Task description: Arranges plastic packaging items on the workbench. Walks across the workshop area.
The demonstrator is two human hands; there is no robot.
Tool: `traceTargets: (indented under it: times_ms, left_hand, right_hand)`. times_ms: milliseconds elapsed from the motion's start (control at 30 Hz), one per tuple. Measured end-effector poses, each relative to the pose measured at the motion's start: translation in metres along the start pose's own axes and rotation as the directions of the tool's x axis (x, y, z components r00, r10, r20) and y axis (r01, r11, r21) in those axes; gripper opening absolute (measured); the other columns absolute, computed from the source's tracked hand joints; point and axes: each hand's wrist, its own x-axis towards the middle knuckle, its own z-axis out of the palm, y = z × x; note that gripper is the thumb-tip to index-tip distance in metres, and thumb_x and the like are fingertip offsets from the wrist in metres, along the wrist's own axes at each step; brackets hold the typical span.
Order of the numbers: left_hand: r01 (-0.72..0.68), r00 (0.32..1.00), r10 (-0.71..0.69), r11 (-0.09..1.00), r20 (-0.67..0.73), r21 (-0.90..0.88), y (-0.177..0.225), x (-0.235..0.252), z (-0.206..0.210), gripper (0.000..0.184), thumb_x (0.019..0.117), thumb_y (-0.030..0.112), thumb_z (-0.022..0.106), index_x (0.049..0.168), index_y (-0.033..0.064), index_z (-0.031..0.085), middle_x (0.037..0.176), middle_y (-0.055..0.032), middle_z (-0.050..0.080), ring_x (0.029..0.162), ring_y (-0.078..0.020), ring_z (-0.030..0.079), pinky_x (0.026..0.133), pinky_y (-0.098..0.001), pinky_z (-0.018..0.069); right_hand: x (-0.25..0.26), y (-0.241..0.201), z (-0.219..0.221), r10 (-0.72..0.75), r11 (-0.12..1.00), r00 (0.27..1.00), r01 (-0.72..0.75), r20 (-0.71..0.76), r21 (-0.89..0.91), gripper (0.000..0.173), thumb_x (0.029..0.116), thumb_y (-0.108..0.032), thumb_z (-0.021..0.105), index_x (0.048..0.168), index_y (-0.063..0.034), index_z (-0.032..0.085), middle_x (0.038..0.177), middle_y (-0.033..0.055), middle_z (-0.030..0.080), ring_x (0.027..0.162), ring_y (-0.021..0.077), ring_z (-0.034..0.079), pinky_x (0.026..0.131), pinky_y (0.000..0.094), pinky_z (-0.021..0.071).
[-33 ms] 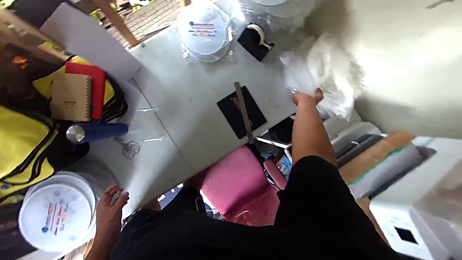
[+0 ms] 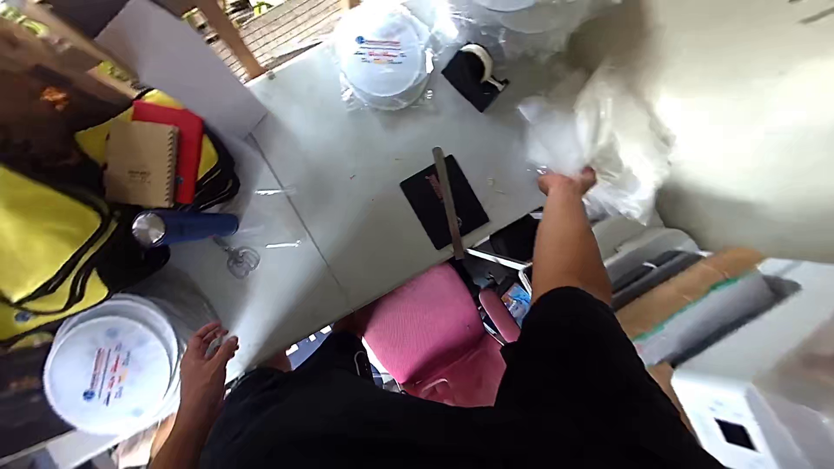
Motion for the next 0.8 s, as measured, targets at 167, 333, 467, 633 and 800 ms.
traceTargets:
  times_ms: [167,333,467,633,800]
  left_hand:
    - [0.023,0.997,-0.024,1.000,0.068,0.013,-0.004,-0.004,-0.011,0.055,0.0914,0.012,0.066,0.141,-0.0023,0.048,0.127,-0.0180,0.062,0.096,-0.0213,0.069,0.082,-0.0393,0.0598]
    - [-0.003,0.994,0.007,0.999,0.106,-0.041,-0.019,0.008,-0.023,0.049,0.0920,0.013,0.067,0.137,0.0004,0.053,0.126,-0.0155,0.064,0.094,-0.0208,0.070,0.084,-0.0388,0.0603]
    - [-0.038,0.988,0.051,0.995,0.147,-0.089,-0.027,0.006,-0.027,0.038,0.0941,0.012,0.065,0.129,0.0008,0.059,0.117,-0.0108,0.069,0.089,-0.0159,0.071,0.082,-0.0343,0.0604]
    - [-0.103,0.966,0.137,0.982,0.219,-0.160,-0.031,-0.002,-0.035,0.029,0.0962,0.014,0.063,0.123,0.0012,0.063,0.109,-0.0073,0.072,0.085,-0.0127,0.071,0.082,-0.0322,0.0599]
    - [-0.183,0.938,0.244,0.951,0.247,-0.248,-0.033,0.000,-0.061,0.028,0.0977,0.013,0.061,0.122,-0.0002,0.063,0.110,-0.0084,0.071,0.086,-0.0137,0.071,0.083,-0.0334,0.0603]
  right_hand:
    - [-0.064,-0.010,-0.038,-0.133,0.982,0.987,0.144,0.095,-0.121,0.060,0.1114,-0.045,0.015,0.160,-0.0112,0.022,0.153,0.0153,0.044,0.132,0.0276,0.053,0.102,0.0504,0.0517]
    - [-0.163,-0.024,-0.063,-0.234,0.972,0.910,0.205,0.342,0.119,0.052,0.1119,-0.034,0.021,0.153,-0.0043,0.030,0.144,0.0173,0.052,0.129,0.0284,0.056,0.103,0.0544,0.0511]
    - [-0.260,-0.036,-0.070,-0.288,0.955,0.857,0.288,0.427,0.067,0.045,0.1128,-0.025,0.026,0.152,-0.0025,0.031,0.140,0.0155,0.054,0.127,0.0238,0.057,0.105,0.0470,0.0512]
    - [-0.367,-0.042,-0.070,-0.332,0.847,0.675,0.521,0.659,-0.107,0.048,0.1091,-0.011,0.034,0.154,0.0030,0.025,0.149,0.0154,0.046,0.137,0.0197,0.049,0.112,0.0396,0.0464]
    - [-0.491,-0.038,-0.028,-0.249,0.531,0.307,0.836,0.918,-0.136,0.050,0.1050,-0.006,0.043,0.149,0.0167,0.032,0.155,0.0242,0.040,0.145,0.0166,0.041,0.121,0.0283,0.0337]
